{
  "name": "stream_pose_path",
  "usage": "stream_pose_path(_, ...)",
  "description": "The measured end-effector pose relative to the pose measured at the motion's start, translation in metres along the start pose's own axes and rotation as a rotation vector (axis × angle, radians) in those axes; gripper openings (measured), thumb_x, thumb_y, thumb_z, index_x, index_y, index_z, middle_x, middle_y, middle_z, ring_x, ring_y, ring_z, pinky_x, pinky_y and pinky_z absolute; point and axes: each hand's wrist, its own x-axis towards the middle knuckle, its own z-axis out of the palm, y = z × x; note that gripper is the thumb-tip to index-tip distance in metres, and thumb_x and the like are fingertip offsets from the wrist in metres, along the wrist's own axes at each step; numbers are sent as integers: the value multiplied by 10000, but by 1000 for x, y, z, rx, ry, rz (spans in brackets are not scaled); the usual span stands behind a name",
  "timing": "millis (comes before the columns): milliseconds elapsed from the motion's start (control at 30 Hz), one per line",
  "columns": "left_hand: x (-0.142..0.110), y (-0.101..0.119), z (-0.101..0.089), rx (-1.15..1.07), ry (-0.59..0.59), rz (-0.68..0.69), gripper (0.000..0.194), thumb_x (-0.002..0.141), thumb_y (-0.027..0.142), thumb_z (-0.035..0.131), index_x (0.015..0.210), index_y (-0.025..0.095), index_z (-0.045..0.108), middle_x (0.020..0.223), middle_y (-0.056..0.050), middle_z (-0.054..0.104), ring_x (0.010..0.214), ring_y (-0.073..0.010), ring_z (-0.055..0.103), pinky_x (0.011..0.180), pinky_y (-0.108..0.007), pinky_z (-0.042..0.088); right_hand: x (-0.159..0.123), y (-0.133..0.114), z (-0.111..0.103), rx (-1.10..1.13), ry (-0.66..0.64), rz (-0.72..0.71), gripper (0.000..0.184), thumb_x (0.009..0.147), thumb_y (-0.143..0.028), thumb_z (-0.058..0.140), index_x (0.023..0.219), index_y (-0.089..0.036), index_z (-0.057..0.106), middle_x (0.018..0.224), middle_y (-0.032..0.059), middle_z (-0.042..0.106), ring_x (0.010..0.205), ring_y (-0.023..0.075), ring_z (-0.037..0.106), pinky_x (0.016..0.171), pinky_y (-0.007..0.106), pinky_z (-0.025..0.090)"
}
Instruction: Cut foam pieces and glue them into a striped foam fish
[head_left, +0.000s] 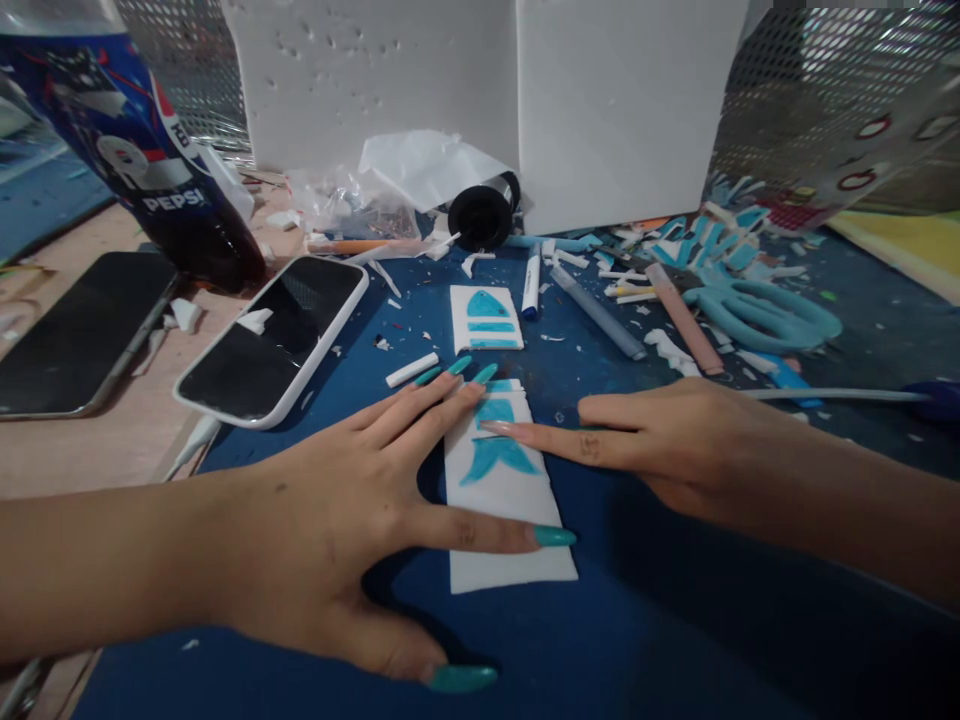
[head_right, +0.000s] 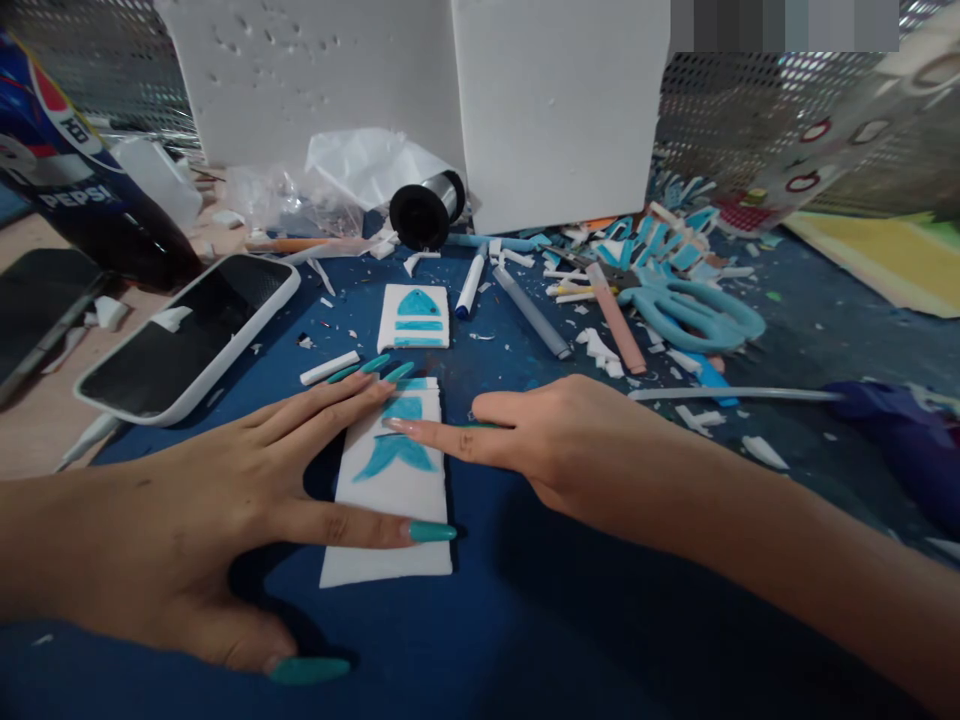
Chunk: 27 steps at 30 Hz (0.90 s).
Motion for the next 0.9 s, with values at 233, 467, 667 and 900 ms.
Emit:
stream_pose_path(233, 1, 1, 0, -11, 14, -4, 681, 741, 607, 619, 1361, 424, 401, 1566, -44, 57, 1369, -486, 94, 1026, -698, 205, -2, 3, 6, 30, 110, -31, 872, 658, 61, 319, 1455, -286, 242, 717, -19, 526, 444, 109, 445, 443, 229, 252)
stream_pose_path(467, 1, 1, 0, 27, -29, -10, 671, 770, 623, 568, 1378, 433, 359, 1558, -110, 54, 1367, -487, 76, 996, -720, 216, 2, 3, 4, 5, 69, -24, 800, 680, 51, 299, 1411, -271, 315, 732, -19, 545, 424, 112, 458, 427, 228, 262)
stream_pose_path(667, 1, 2, -1, 27, -32, -14, 664, 774, 623, 562, 1378, 436, 359, 1557, -115, 57, 1365, -491, 72, 982, -721, 242, -3, 5, 7, 29, 79, -15, 838, 684, 56, 310, 1444, -292, 252, 739, -20, 532, 458, 112, 447, 446, 232, 252)
stream_pose_path(900, 2, 0, 1, 14, -7, -9, 679, 753, 600, 601, 1371, 446, 366, 1564, -65, 51, 1361, -497, 98, 998, -724, 210, -5, 2, 5, 49, 55, -13, 864, 699, 67, 320, 1468, -300, 182, 744, -19, 513, 465, 102, 410, 458, 224, 252)
